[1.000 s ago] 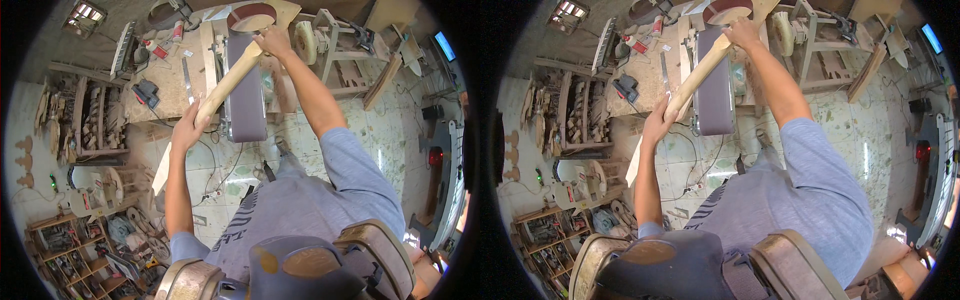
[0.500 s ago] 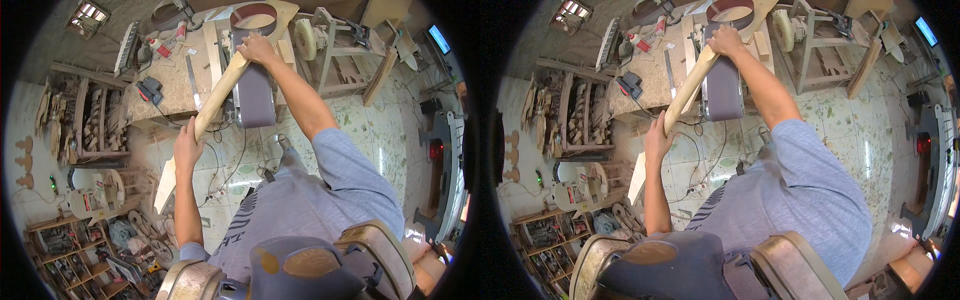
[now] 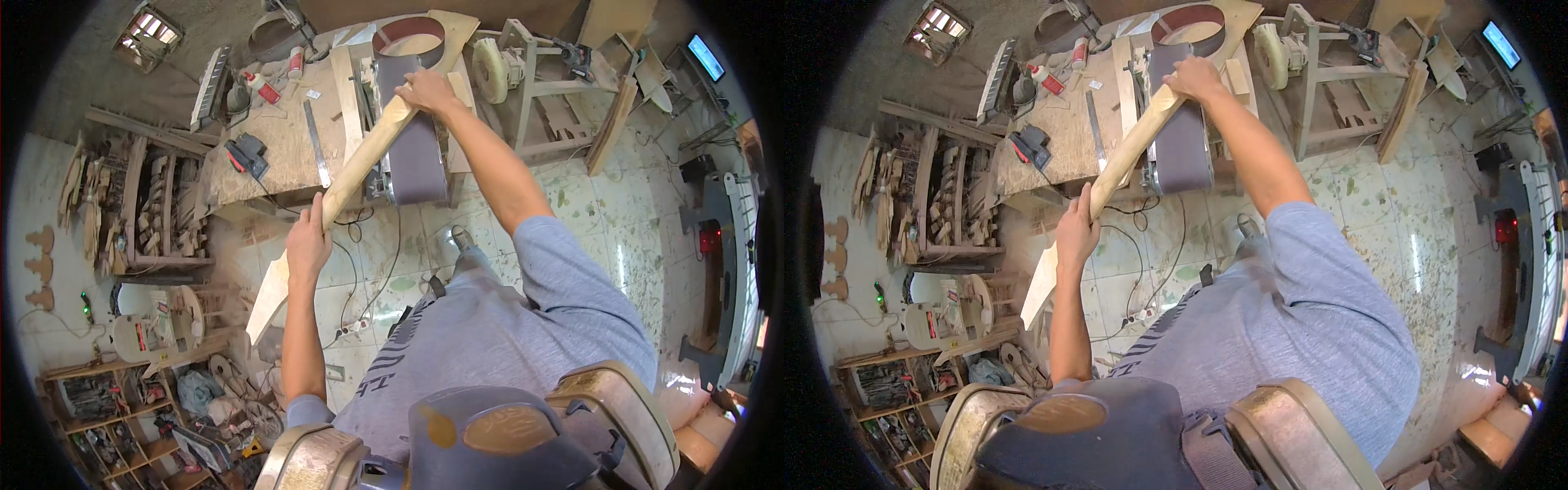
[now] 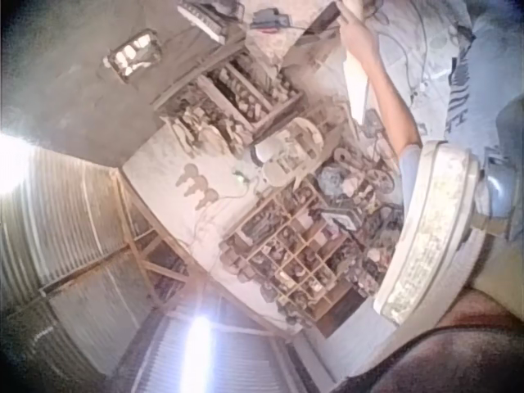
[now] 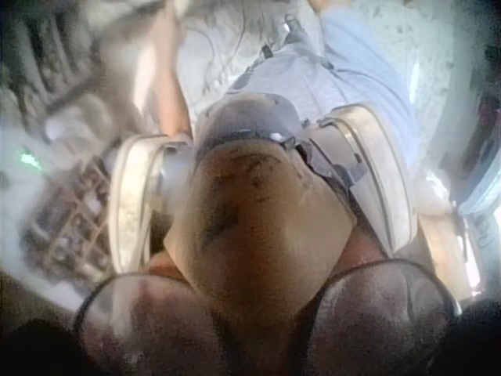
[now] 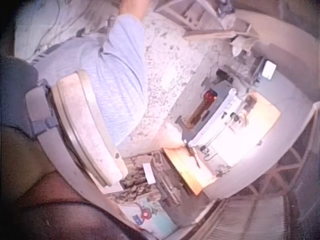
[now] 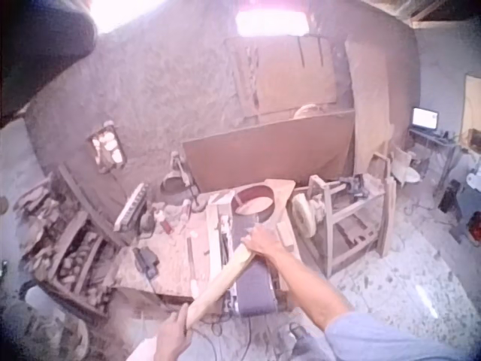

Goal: The person sands a wooden guitar neck using a belt sander, turning the object to sand multiple surfaces. They then walk to a shelving unit, select a replacement sanding belt, and install the new belt onto the machine's rollers before resuming the sanding process on the guitar neck.

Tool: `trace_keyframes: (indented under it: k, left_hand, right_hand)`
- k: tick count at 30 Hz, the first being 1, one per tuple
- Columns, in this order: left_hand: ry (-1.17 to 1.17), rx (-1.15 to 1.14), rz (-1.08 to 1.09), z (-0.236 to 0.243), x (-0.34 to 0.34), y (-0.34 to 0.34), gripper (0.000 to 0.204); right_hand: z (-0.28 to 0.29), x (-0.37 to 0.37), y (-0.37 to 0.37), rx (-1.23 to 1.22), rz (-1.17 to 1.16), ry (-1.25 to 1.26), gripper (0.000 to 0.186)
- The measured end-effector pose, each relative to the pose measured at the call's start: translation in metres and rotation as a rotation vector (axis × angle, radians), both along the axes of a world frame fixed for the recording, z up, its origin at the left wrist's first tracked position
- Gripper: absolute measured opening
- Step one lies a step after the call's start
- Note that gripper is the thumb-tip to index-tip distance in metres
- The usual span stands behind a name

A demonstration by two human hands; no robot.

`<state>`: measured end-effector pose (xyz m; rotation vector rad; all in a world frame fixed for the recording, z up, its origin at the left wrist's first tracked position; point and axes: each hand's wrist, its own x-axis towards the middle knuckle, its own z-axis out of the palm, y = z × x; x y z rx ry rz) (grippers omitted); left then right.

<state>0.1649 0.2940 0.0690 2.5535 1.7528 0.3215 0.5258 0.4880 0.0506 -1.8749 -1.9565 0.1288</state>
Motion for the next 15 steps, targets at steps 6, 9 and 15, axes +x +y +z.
trace_keyframes:
  k: [6, 9, 15]
  left_hand:
    - [-0.413, -0.427, -0.152, 0.007, -0.014, 0.002, 0.068]
    - [-0.895, -0.826, -0.046, 0.019, -0.012, -0.02, 0.064]
    - [-1.218, -1.111, -0.113, -0.007, -0.009, -0.044, 0.055]
  right_hand:
    - [0.047, 0.074, -0.024, 0.281, -0.246, 0.603, 0.052]
    - [0.066, 0.096, -0.053, 0.328, -0.121, 1.089, 0.054]
    - [0.097, 0.052, -0.104, 0.031, 0.286, 1.365, 0.054]
